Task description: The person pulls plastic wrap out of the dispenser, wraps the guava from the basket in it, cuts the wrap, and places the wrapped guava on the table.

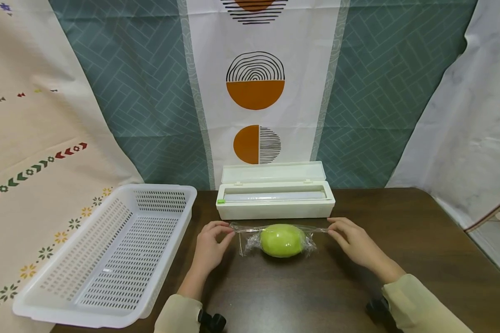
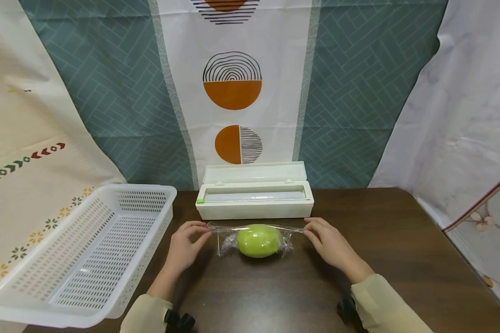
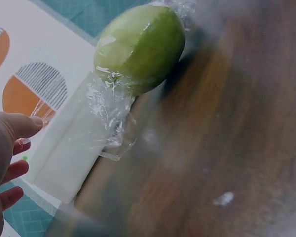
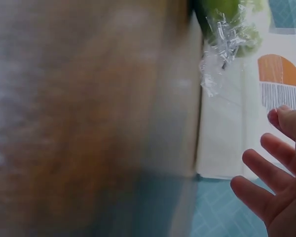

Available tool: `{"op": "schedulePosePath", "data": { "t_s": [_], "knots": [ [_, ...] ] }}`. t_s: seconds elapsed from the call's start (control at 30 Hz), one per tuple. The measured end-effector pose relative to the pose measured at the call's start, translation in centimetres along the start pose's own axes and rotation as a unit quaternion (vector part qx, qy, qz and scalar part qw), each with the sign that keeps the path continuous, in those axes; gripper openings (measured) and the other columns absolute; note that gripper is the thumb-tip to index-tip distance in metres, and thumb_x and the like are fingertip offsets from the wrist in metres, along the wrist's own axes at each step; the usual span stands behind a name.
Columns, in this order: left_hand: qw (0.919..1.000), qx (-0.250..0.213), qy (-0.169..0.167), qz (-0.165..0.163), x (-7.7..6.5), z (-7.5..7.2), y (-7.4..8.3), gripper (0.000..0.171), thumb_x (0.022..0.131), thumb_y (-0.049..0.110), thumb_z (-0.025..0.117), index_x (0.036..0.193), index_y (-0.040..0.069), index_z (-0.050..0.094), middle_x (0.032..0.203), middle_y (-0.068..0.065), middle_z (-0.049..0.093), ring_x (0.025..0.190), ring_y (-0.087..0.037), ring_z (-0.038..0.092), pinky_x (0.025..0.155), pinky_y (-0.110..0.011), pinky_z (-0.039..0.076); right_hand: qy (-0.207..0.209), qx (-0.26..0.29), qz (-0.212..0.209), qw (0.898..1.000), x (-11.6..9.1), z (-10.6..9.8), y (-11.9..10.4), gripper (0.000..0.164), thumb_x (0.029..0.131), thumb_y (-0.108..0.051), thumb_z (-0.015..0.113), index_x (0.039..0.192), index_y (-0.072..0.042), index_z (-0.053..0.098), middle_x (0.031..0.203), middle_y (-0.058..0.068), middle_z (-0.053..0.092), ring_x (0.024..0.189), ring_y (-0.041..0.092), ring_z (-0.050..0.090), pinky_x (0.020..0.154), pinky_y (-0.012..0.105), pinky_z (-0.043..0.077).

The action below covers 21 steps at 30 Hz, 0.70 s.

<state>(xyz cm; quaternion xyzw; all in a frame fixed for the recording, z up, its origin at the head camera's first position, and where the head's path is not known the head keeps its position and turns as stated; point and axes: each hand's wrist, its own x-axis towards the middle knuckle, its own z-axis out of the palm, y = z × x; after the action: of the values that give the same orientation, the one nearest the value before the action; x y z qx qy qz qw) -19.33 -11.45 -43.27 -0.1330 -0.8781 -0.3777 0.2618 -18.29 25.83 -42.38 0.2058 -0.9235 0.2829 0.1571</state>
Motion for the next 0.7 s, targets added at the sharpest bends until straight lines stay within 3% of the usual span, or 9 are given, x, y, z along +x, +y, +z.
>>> {"op": "schedulePosePath", "data": {
  "t_s": [0.43, 0.7],
  "knots": [
    [0.9978, -0.015, -0.064, -0.005, -1.3, -0.7, 0.9, 0.008, 0.075, 0.013, 0.079, 0.078, 0.012, 0.072, 0.094, -0.001, 0.067, 0.091, -0.018, 0.064, 0.077, -0.035, 0.052, -0.037, -0.010, 0.002, 0.999, -1.3, 0.2, 0.0, 0.006, 0.092, -0.017, 0.061, 0.091, -0.014, 0.066, 0.122, 0.013, 0.062, 0.111, 0.031, 0.060, 0.088, 0.047, 0.050],
    [0.9986, 0.013, -0.051, -0.003, -1.1, -0.9, 1.6, 0.032, 0.079, 0.021, 0.076, 0.108, 0.010, 0.068, 0.100, -0.003, 0.068, 0.096, -0.022, 0.064, 0.083, -0.040, 0.051, -0.047, -0.019, -0.004, 0.999, -1.6, 0.0, -0.1, 0.004, 0.091, -0.015, 0.062, 0.091, -0.014, 0.066, 0.122, 0.014, 0.062, 0.109, 0.031, 0.061, 0.087, 0.047, 0.050]
  ]
}}
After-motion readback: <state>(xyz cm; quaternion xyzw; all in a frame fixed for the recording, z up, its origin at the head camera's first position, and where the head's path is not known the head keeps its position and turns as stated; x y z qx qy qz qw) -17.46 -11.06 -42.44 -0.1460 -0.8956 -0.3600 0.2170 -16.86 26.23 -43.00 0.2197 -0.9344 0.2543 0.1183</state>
